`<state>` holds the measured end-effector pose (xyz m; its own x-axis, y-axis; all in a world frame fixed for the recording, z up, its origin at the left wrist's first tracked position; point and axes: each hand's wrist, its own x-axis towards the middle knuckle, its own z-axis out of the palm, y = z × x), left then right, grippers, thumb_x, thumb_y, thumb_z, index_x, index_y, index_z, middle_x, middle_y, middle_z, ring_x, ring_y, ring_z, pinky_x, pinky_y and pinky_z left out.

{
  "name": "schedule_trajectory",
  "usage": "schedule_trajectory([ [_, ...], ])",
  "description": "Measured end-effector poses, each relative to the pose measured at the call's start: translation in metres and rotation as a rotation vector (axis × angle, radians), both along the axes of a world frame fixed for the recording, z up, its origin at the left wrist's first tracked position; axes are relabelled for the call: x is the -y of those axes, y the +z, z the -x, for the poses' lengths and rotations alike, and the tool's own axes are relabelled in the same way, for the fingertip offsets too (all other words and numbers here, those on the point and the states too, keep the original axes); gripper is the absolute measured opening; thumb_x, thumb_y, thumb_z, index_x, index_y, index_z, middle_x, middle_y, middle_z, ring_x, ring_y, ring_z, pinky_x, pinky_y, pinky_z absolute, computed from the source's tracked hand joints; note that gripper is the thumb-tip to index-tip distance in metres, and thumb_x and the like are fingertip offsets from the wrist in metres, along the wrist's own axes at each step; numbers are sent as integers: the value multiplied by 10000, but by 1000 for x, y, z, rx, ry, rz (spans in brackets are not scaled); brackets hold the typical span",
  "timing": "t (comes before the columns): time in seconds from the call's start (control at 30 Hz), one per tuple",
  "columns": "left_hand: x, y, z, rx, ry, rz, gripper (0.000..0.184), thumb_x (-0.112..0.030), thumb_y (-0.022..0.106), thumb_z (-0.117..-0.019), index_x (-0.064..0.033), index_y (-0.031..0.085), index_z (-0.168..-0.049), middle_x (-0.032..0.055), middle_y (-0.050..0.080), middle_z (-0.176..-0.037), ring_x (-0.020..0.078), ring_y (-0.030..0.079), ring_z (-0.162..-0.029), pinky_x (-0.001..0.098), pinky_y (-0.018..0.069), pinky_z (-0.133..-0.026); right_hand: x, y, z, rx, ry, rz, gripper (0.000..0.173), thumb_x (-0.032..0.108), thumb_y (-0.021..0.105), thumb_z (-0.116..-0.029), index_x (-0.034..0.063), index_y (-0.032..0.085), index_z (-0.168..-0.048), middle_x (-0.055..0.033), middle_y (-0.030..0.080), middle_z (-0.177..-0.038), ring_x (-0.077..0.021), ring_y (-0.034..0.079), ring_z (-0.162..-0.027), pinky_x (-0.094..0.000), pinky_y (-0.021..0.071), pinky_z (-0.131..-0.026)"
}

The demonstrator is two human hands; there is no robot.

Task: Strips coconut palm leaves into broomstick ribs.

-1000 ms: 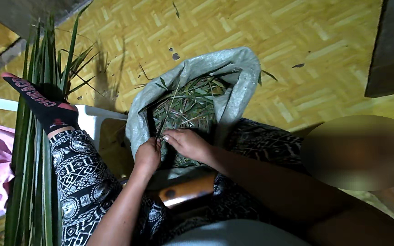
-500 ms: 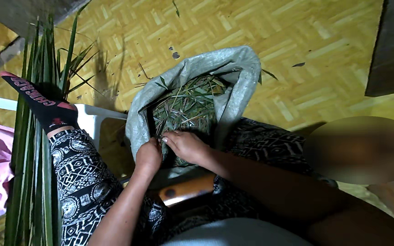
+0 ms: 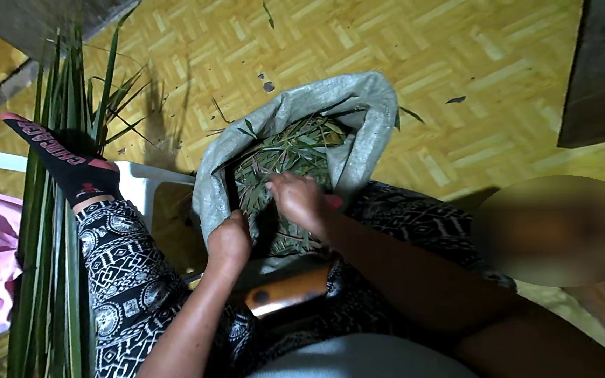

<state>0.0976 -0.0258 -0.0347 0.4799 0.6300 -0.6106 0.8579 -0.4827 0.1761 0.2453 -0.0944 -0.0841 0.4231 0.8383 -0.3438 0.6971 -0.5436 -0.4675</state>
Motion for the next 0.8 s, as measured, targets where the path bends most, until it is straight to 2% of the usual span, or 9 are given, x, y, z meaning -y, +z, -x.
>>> schedule_trajectory([
  [0.1,-2,-2,5,60,22,-26,358,-238,414,-1122,-14,644,-1281,217,717,-1108,388,706,-1057,575,536,-928,-5,2,-14,-53,-103,28,451,311,370,-1132,35,571,-1426,-232,626,-1352,-420,620,-1235,-629,463,-1007],
  [0.17,-3,-3,7,92,27,-51,350,-209,435,-1111,-7,638,-1311,227,716,-1125,402,705,-1057,591,535,-929,-3,6,-12,-138,-115,-55,441,296,379,-1133,20,573,-1417,-245,624,-1351,-432,625,-1224,-626,474,-1002],
  [0.23,-3,-6,8,124,8,-100,336,-190,451,-1102,-1,646,-1301,228,719,-1118,406,711,-1045,590,543,-914,4,6,0,-192,-46,-204,397,264,427,-1123,6,624,-1353,-245,662,-1281,-426,664,-1153,-611,518,-967],
  [0.37,1,-17,11,219,-56,-252,273,-113,495,-1067,25,682,-1210,233,731,-1022,410,732,-959,573,576,-828,10,4,12,-289,146,-189,396,290,428,-1121,45,642,-1347,-195,684,-1256,-369,679,-1140,-572,528,-969],
  [0.4,2,-18,11,237,-72,-277,265,-99,506,-1057,32,687,-1199,241,729,-1009,417,733,-946,570,579,-812,10,5,13,-283,160,-170,399,296,423,-1123,44,641,-1344,-196,684,-1253,-369,681,-1137,-571,530,-962],
  [0.5,5,-3,3,168,-62,-205,320,-118,461,-1092,54,642,-1293,301,699,-1131,469,692,-1073,601,529,-928,8,11,9,-193,148,-82,415,294,410,-1126,25,626,-1357,-215,669,-1281,-397,666,-1158,-597,502,-981],
  [0.63,5,-25,13,297,-118,-339,250,-72,549,-1032,14,700,-1211,233,739,-997,419,739,-918,568,584,-784,5,8,6,-54,87,-39,406,313,422,-1120,47,647,-1329,-203,682,-1230,-388,669,-1127,-587,493,-970],
  [0.7,4,-21,14,278,-79,-277,268,-89,531,-1046,13,690,-1236,234,738,-1024,417,736,-947,572,580,-815,2,7,0,-52,27,-26,410,297,417,-1121,30,625,-1353,-231,665,-1264,-420,652,-1164,-619,477,-978],
  [0.8,-1,-9,13,225,22,-108,326,-158,472,-1095,8,645,-1315,234,723,-1103,405,717,-1018,581,551,-904,-3,9,-16,-267,-127,-5,442,297,370,-1136,31,572,-1425,-237,623,-1366,-416,623,-1240,-625,464,-1031],
])
